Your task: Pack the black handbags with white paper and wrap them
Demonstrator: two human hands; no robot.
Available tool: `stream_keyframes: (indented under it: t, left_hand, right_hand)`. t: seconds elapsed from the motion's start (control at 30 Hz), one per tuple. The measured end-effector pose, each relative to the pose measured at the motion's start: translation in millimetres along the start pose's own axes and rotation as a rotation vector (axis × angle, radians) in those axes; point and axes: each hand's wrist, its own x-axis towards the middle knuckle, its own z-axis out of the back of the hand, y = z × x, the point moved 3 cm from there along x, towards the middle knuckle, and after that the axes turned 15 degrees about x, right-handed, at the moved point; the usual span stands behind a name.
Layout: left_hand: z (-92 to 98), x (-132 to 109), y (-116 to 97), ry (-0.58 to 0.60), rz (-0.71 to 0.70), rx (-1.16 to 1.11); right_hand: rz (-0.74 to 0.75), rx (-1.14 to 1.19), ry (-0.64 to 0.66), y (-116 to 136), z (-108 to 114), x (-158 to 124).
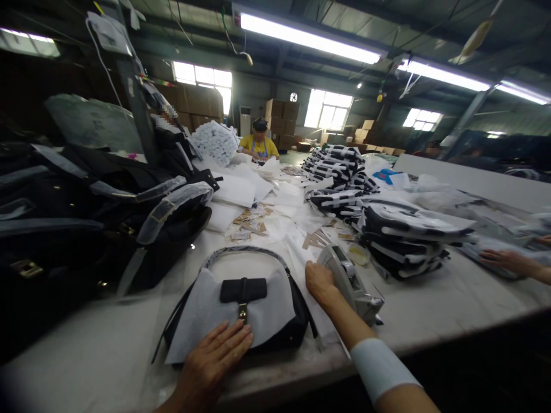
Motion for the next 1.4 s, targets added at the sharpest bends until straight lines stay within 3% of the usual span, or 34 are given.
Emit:
stream_keyframes:
  t: [0.13, 0.3, 0.37, 0.47, 0.53, 0.6, 0.7, 0.77, 0.9, 1.0, 1.1, 1.27, 1.4]
  left_hand:
    - [-2.1, -1, 0, -0.031, -0.013, 0.013]
    - [-6.3, 0, 2, -0.056, -0.016, -0.002]
    - [-5.4, 5, 4, -0.057, 0.009, -0.036]
    - [-4.2, 21, 9, 0.003, 0.058, -0.109]
    - [-5.6, 34, 14, 0.084, 0.104, -0.164]
    - [-7.3, 46, 18, 0.150, 0.130, -0.228]
    - [-8.1, 61, 24, 0.268, 0.171, -0.325]
    - [-6.4, 68, 29, 0.360, 0.210, -0.374]
    - [2.7, 86, 40, 0.554, 0.225, -0.400]
    - [11.7, 105, 42, 0.658, 0.093, -0.339]
    - [16.2, 117, 39, 0.709, -0.025, -0.209]
    - [12.6, 109, 29, 0.642, 0.053, -0.106]
    - [8.9, 94, 22, 0.571, 0.123, -0.074]
  right_hand:
    - [-0.036, 0.028, -0.005, -5, 0, 3]
    - [0.031, 0.139, -0.103, -11, 41, -12]
    - [0.059, 0.369, -0.101, -18, 59, -29]
    - [0.003, 1.116, -0.040, -30, 67, -70]
    - [-0.107, 1.575, 0.021, -32, 54, -108]
    - [-0.226, 1.837, 0.124, -26, 27, -149]
    - [-0.359, 1.997, 0.306, -1, -25, -200]
    - [-0.407, 2.051, 0.372, 22, -57, -218]
    - [-0.466, 2.105, 0.448, 78, -91, -206]
    - [-0.476, 2.055, 0.470, 115, -93, -176]
    - [-0.421, 2.026, 0.501, 135, -90, -155]
    - [-0.356, 1.959, 0.642, 122, -88, -153]
    - [-0.462, 2.057, 0.512, 91, -86, -153]
